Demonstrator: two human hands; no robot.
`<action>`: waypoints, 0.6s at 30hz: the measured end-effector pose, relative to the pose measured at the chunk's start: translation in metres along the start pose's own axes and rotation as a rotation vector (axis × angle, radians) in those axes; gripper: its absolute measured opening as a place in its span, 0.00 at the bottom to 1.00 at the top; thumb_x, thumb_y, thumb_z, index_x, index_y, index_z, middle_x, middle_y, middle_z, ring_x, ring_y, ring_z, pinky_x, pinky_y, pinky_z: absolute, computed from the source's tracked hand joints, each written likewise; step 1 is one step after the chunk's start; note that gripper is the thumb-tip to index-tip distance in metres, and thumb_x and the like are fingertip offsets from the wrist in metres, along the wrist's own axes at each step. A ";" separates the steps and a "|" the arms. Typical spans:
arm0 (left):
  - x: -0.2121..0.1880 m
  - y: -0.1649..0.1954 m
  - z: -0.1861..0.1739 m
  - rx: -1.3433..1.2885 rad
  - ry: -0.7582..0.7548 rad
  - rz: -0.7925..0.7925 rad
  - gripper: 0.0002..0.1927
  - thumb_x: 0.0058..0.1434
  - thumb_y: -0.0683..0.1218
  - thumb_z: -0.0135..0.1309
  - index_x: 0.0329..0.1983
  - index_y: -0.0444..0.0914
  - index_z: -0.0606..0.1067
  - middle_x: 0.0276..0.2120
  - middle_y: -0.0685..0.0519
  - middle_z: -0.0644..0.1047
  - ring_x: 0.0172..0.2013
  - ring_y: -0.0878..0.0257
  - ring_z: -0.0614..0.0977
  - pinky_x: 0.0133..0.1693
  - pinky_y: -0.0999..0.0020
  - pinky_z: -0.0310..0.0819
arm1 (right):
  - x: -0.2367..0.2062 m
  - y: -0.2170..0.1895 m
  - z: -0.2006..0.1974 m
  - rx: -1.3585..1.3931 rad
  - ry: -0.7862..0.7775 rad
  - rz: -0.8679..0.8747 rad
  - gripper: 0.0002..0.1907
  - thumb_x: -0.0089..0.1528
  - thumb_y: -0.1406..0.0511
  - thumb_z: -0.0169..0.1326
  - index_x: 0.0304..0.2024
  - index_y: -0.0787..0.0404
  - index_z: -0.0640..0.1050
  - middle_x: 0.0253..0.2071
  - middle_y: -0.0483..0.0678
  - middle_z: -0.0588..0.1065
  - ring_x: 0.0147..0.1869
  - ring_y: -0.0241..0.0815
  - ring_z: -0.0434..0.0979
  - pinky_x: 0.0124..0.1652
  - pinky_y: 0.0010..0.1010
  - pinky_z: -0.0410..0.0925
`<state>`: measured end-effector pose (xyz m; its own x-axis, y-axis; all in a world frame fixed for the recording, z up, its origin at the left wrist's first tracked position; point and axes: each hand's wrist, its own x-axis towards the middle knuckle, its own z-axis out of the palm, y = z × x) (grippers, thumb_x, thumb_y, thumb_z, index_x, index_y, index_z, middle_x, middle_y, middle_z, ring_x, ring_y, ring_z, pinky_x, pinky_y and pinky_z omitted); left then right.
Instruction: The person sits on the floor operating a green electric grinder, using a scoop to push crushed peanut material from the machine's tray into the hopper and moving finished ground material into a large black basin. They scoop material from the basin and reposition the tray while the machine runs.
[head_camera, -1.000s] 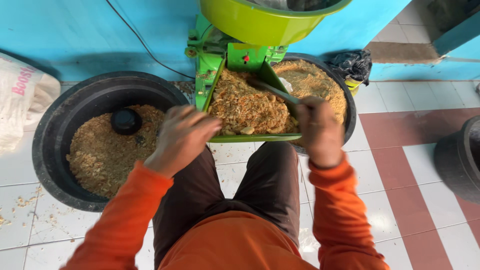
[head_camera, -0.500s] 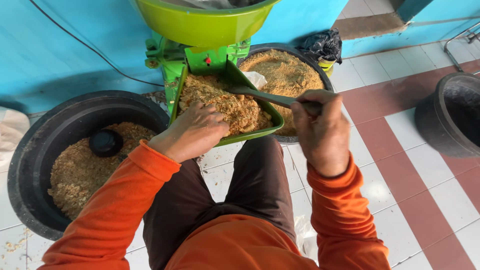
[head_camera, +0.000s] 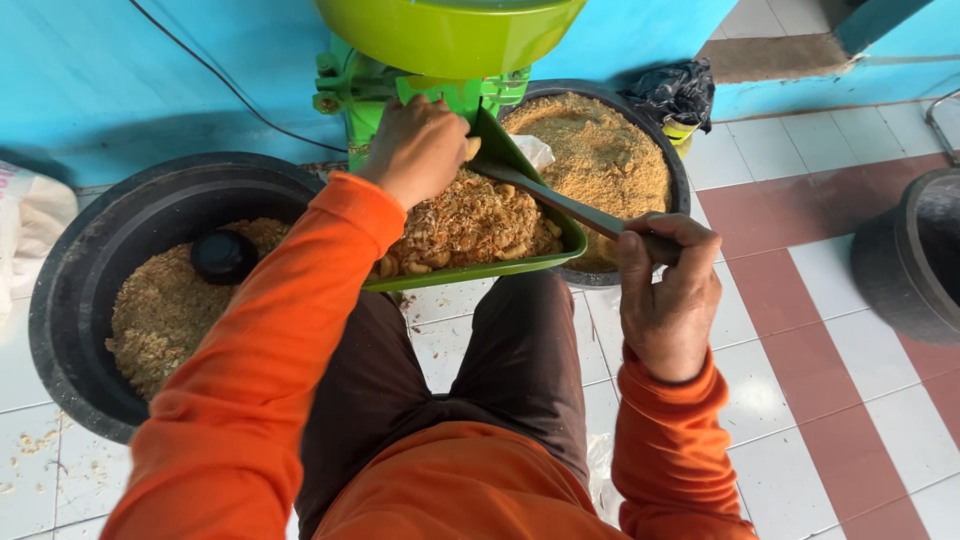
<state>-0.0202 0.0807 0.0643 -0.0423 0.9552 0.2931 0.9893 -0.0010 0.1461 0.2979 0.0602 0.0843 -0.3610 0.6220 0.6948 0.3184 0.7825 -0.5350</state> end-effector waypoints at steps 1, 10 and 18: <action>-0.001 -0.004 0.005 -0.003 0.018 -0.026 0.10 0.66 0.47 0.56 0.31 0.37 0.81 0.28 0.47 0.79 0.35 0.53 0.79 0.45 0.49 0.70 | 0.001 0.000 -0.003 -0.010 -0.013 -0.011 0.12 0.74 0.74 0.55 0.53 0.68 0.65 0.46 0.53 0.79 0.46 0.42 0.84 0.46 0.29 0.75; -0.104 -0.005 0.008 -0.086 0.341 -0.013 0.10 0.66 0.44 0.57 0.48 0.38 0.81 0.45 0.50 0.81 0.50 0.52 0.78 0.57 0.49 0.65 | 0.026 0.000 0.057 -0.002 -0.022 -0.080 0.12 0.70 0.74 0.58 0.47 0.68 0.66 0.43 0.56 0.78 0.39 0.43 0.82 0.39 0.29 0.74; -0.124 0.000 0.008 -0.144 0.372 -0.002 0.13 0.68 0.47 0.57 0.51 0.37 0.80 0.54 0.49 0.78 0.64 0.46 0.71 0.64 0.46 0.61 | 0.015 -0.009 0.053 -0.039 0.062 -0.132 0.11 0.70 0.73 0.58 0.46 0.69 0.68 0.43 0.56 0.78 0.38 0.43 0.81 0.39 0.30 0.74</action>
<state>-0.0140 -0.0350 0.0202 -0.1183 0.7827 0.6110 0.9604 -0.0662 0.2707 0.2435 0.0639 0.0741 -0.3475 0.5098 0.7870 0.3056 0.8551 -0.4189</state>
